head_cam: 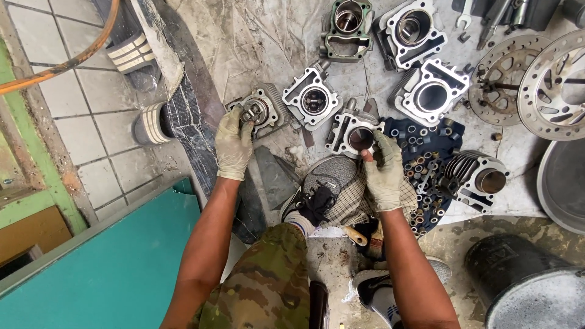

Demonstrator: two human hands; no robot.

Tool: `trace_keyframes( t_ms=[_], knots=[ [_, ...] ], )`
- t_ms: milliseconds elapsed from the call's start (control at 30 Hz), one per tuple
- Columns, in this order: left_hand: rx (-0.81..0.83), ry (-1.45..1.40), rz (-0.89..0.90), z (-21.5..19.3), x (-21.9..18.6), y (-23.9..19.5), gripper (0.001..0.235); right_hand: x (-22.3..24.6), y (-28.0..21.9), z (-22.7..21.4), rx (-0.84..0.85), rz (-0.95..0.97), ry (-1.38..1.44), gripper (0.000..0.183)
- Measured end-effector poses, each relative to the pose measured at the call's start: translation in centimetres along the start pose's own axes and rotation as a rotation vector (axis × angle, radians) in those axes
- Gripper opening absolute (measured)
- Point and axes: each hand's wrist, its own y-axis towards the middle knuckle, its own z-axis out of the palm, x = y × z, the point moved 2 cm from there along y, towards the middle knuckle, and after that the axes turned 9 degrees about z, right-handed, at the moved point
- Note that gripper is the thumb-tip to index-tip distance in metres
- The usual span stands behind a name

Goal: Inspecting and organizing motorcycle engine cylinder blocks and pistons on a floor workspace.

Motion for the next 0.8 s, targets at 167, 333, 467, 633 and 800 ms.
trace_keyframes(
  t_ms=[167,333,467,633,800],
  knots=[
    [-0.013,0.014,0.027,0.6,0.2,-0.2,0.044,-0.6,0.2,0.2,-0.010,0.006,0.005,0.052],
    [-0.045,-0.047,-0.033,0.7,0.0,-0.5,0.041,-0.2,0.4,0.0,-0.004,0.018,-0.010,0.052],
    [0.086,0.074,-0.027,-1.6,-2.6,2.0,0.048,-0.7,0.4,0.3,-0.029,0.013,-0.027,0.053],
    [0.623,0.389,0.147,-0.8,-1.9,4.6,0.085,-0.4,0.3,0.1,-0.017,0.031,-0.014,0.052],
    [0.434,0.323,0.074,1.4,0.0,2.5,0.083,0.2,0.4,0.1,-0.024,0.042,-0.011,0.052]
  ],
)
